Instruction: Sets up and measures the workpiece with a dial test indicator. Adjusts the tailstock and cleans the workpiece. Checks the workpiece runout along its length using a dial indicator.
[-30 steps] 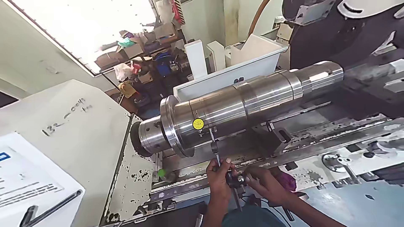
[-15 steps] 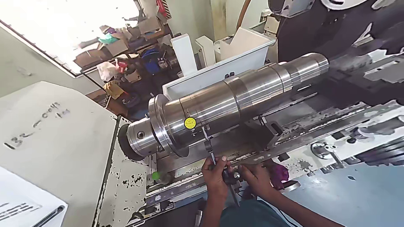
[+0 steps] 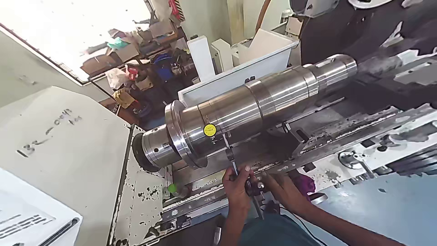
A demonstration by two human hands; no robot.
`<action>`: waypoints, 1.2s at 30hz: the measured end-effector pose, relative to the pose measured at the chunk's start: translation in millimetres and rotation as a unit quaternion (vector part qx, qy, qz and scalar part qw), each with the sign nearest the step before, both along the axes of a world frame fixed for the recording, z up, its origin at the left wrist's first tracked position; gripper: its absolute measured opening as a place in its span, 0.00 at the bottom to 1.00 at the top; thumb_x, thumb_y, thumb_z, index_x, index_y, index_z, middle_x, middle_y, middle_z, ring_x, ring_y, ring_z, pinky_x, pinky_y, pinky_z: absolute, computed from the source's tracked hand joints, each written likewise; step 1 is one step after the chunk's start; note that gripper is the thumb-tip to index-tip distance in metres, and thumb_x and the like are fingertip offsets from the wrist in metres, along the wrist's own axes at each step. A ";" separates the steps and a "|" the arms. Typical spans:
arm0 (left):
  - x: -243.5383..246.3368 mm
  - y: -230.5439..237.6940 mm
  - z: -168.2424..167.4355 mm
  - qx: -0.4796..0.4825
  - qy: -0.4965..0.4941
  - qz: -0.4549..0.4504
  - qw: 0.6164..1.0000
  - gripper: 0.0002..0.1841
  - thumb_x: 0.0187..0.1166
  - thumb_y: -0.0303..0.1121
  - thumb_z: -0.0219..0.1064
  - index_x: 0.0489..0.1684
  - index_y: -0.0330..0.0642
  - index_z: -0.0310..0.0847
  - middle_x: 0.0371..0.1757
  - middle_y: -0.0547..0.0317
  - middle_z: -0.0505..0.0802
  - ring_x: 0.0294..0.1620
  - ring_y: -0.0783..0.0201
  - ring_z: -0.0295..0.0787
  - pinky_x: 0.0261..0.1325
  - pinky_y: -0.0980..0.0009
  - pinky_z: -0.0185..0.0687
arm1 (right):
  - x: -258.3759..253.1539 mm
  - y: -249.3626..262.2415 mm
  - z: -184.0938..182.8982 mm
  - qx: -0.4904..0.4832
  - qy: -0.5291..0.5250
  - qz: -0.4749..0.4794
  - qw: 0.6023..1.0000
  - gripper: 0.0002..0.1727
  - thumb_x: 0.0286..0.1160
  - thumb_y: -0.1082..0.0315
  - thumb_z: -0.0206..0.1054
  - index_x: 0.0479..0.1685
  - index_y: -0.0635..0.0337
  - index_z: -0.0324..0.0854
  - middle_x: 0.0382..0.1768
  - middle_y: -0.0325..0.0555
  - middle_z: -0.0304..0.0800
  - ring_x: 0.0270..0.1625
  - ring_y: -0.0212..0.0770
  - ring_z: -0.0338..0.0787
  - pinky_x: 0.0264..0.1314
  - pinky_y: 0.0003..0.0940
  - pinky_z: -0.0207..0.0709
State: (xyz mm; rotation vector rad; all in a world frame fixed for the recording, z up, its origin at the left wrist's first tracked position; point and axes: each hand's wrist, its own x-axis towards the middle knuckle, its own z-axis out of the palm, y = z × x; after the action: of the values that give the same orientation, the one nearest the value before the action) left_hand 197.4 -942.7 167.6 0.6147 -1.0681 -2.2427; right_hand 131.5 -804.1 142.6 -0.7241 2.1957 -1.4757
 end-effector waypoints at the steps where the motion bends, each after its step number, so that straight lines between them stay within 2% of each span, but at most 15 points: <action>1: 0.7 -0.3 -1.1 0.001 0.006 -0.004 1.000 0.01 0.73 0.18 0.67 0.34 0.30 0.80 0.27 0.45 0.92 0.22 0.60 0.91 0.27 0.68 0.90 | -3.2 2.5 -9.6 -0.040 0.076 0.020 0.996 0.29 0.91 0.46 0.47 0.27 0.54 0.83 0.18 0.30 0.77 0.21 0.23 0.76 0.25 0.24 0.73; 3: 3.1 -0.8 -2.9 0.001 0.010 -0.013 1.000 0.02 0.72 0.18 0.68 0.36 0.30 0.80 0.28 0.44 0.92 0.23 0.59 0.91 0.28 0.67 0.90 | -9.0 3.7 -25.4 -0.079 0.197 0.053 0.976 0.34 0.92 0.42 0.45 0.31 0.60 0.83 0.25 0.41 0.79 0.29 0.30 0.80 0.33 0.28 0.77; 4: 3.8 -1.4 -3.1 0.000 0.011 -0.018 1.000 0.03 0.72 0.19 0.68 0.36 0.30 0.80 0.29 0.45 0.93 0.23 0.59 0.91 0.29 0.67 0.91 | -10.9 1.9 -30.3 -0.092 0.228 0.056 0.968 0.35 0.92 0.42 0.43 0.30 0.61 0.82 0.25 0.43 0.79 0.29 0.32 0.81 0.34 0.29 0.76; 6: 4.6 -2.9 -2.7 -0.009 0.009 -0.026 1.000 0.03 0.72 0.19 0.68 0.38 0.29 0.80 0.30 0.45 0.93 0.24 0.59 0.92 0.30 0.67 0.91 | -12.1 -4.3 -35.4 -0.125 0.240 0.040 0.962 0.34 0.93 0.45 0.43 0.24 0.59 0.80 0.18 0.39 0.77 0.24 0.27 0.78 0.29 0.25 0.73; 9: 4.7 -3.7 -3.5 -0.022 0.011 -0.029 0.999 0.04 0.72 0.18 0.68 0.39 0.28 0.81 0.31 0.44 0.93 0.25 0.58 0.93 0.31 0.66 0.92 | -8.5 -10.0 -34.4 -0.130 0.231 0.003 0.964 0.32 0.91 0.50 0.42 0.15 0.56 0.74 0.11 0.34 0.71 0.17 0.23 0.73 0.21 0.23 0.67; 11: 4.6 -3.7 -3.6 -0.020 0.012 -0.030 0.999 0.03 0.71 0.18 0.69 0.38 0.28 0.81 0.30 0.43 0.93 0.26 0.58 0.92 0.31 0.67 0.91 | -4.4 -11.3 -31.8 -0.119 0.218 -0.016 0.969 0.32 0.90 0.51 0.42 0.12 0.55 0.73 0.10 0.33 0.70 0.16 0.23 0.72 0.19 0.23 0.65; 17: 4.3 -2.4 -1.2 -0.021 0.010 -0.027 0.999 0.03 0.71 0.18 0.68 0.37 0.28 0.80 0.30 0.44 0.93 0.25 0.58 0.93 0.31 0.67 0.92 | 7.7 -14.6 -16.4 -0.063 0.137 -0.069 0.986 0.26 0.80 0.57 0.47 0.09 0.52 0.72 0.09 0.28 0.67 0.16 0.20 0.70 0.20 0.24 0.64; 21: 5.2 -3.4 0.0 -0.024 0.008 -0.030 0.999 0.04 0.72 0.18 0.68 0.38 0.28 0.80 0.30 0.45 0.93 0.26 0.58 0.93 0.32 0.67 0.92 | 9.8 -16.0 0.8 0.009 0.076 -0.078 0.994 0.24 0.77 0.59 0.48 0.09 0.53 0.73 0.10 0.29 0.68 0.18 0.24 0.72 0.24 0.29 0.66; 23: 6.3 -3.0 -1.4 -0.025 0.008 -0.034 0.999 0.03 0.73 0.18 0.67 0.39 0.27 0.80 0.31 0.44 0.94 0.27 0.58 0.93 0.33 0.66 0.92 | 8.6 -14.0 9.4 0.055 0.015 -0.065 0.996 0.23 0.78 0.60 0.48 0.12 0.53 0.75 0.12 0.31 0.70 0.20 0.28 0.74 0.28 0.35 0.68; 26: 8.6 -5.1 -4.0 -0.038 0.016 -0.042 0.998 0.05 0.75 0.19 0.67 0.43 0.26 0.81 0.34 0.42 0.94 0.29 0.57 0.94 0.36 0.66 0.92 | 5.2 -11.9 13.4 0.077 -0.007 -0.041 0.996 0.25 0.82 0.57 0.47 0.16 0.51 0.79 0.13 0.28 0.70 0.19 0.27 0.73 0.27 0.33 0.68; 28: 10.1 -7.7 -5.7 -0.056 0.017 -0.046 0.997 0.06 0.74 0.20 0.68 0.45 0.27 0.81 0.36 0.45 0.94 0.32 0.58 0.94 0.39 0.66 0.93 | -1.6 -8.3 19.8 0.103 0.040 -0.007 0.994 0.27 0.87 0.51 0.47 0.23 0.56 0.82 0.17 0.36 0.75 0.22 0.34 0.78 0.29 0.40 0.73; 30: 12.2 -9.1 -7.2 -0.078 0.006 -0.047 0.996 0.08 0.72 0.22 0.70 0.45 0.29 0.82 0.37 0.50 0.93 0.35 0.62 0.93 0.40 0.68 0.91 | -9.3 -8.2 27.9 0.086 0.116 -0.016 0.989 0.29 0.88 0.43 0.50 0.37 0.58 0.85 0.27 0.42 0.82 0.30 0.39 0.85 0.36 0.44 0.81; 32: 14.1 -9.3 -8.0 -0.084 -0.009 -0.052 0.995 0.09 0.71 0.23 0.71 0.46 0.31 0.82 0.37 0.53 0.92 0.34 0.67 0.89 0.37 0.72 0.88 | -12.8 -16.2 44.0 0.024 0.178 -0.055 0.982 0.30 0.85 0.41 0.55 0.44 0.60 0.88 0.38 0.46 0.85 0.39 0.38 0.86 0.42 0.40 0.81; 34: 15.6 -10.0 -6.5 -0.069 -0.013 -0.065 0.995 0.09 0.73 0.21 0.70 0.47 0.31 0.79 0.34 0.54 0.91 0.29 0.68 0.88 0.31 0.74 0.86 | -9.4 -30.2 66.1 -0.015 0.213 -0.069 0.974 0.27 0.82 0.42 0.63 0.47 0.60 0.89 0.41 0.45 0.88 0.40 0.34 0.87 0.43 0.33 0.83; 36: 16.6 -10.9 -4.1 -0.062 -0.021 -0.070 0.995 0.09 0.71 0.18 0.70 0.45 0.33 0.78 0.30 0.58 0.87 0.25 0.71 0.84 0.29 0.76 0.84 | 1.1 -46.1 84.9 -0.008 0.226 -0.057 0.972 0.23 0.77 0.45 0.69 0.46 0.59 0.88 0.40 0.43 0.90 0.39 0.33 0.89 0.42 0.31 0.85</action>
State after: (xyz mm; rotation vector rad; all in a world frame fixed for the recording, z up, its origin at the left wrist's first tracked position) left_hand 213.9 -953.6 163.5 0.5524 -1.2980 -2.2685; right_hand 132.7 -850.2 227.6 -1.0413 2.5997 -1.4986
